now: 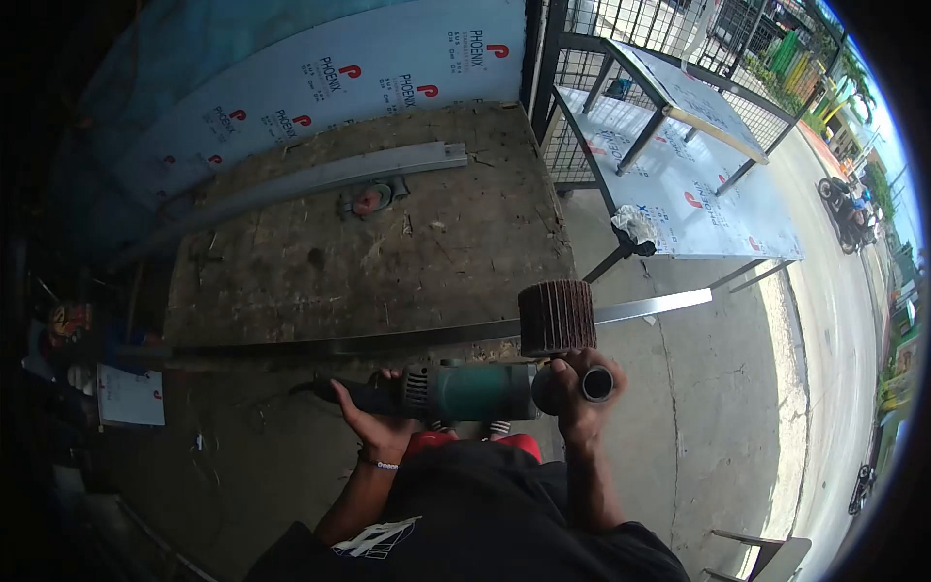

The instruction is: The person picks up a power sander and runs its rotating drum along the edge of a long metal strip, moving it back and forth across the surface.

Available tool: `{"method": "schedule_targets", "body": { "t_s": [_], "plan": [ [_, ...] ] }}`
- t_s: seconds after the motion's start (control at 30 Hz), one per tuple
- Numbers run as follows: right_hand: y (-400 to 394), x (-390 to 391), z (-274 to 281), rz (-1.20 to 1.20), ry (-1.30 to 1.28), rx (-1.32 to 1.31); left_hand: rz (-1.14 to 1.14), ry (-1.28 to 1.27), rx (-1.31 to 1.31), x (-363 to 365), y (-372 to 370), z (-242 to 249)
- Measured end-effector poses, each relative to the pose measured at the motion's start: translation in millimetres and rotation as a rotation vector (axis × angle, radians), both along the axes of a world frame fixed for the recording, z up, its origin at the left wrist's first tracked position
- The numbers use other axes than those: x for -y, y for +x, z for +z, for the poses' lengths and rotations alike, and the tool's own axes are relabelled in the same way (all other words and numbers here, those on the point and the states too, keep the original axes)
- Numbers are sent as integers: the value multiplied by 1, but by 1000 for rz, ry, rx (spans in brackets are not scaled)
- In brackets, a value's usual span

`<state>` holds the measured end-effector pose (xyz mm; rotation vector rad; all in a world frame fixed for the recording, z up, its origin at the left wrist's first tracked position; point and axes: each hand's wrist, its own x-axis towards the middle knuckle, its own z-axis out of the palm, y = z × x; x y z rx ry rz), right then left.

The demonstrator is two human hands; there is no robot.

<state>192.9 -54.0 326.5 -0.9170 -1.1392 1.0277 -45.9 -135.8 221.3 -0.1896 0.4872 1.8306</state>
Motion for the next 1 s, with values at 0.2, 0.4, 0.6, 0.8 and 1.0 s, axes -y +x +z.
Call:
{"method": "schedule_targets", "body": {
  "t_s": [0.2, 0.4, 0.6, 0.8, 1.0],
  "plan": [
    [-38, 15, -12, -20, -141, 28, 83, -278, 154, 12, -31, -4],
    [-55, 26, -26, -7, -106, 61, 100, -257, 108, 19, -48, -3],
    [-80, 34, -22, 41, -46, 10, 145, -267, 65, 16, -71, 0],
    [-100, 40, -14, 47, -100, 131, 80, -247, 69, 30, -81, 5],
    [-112, 36, -19, 151, -8, 137, 60, -79, 80, 41, -102, -15]
  ]
}}
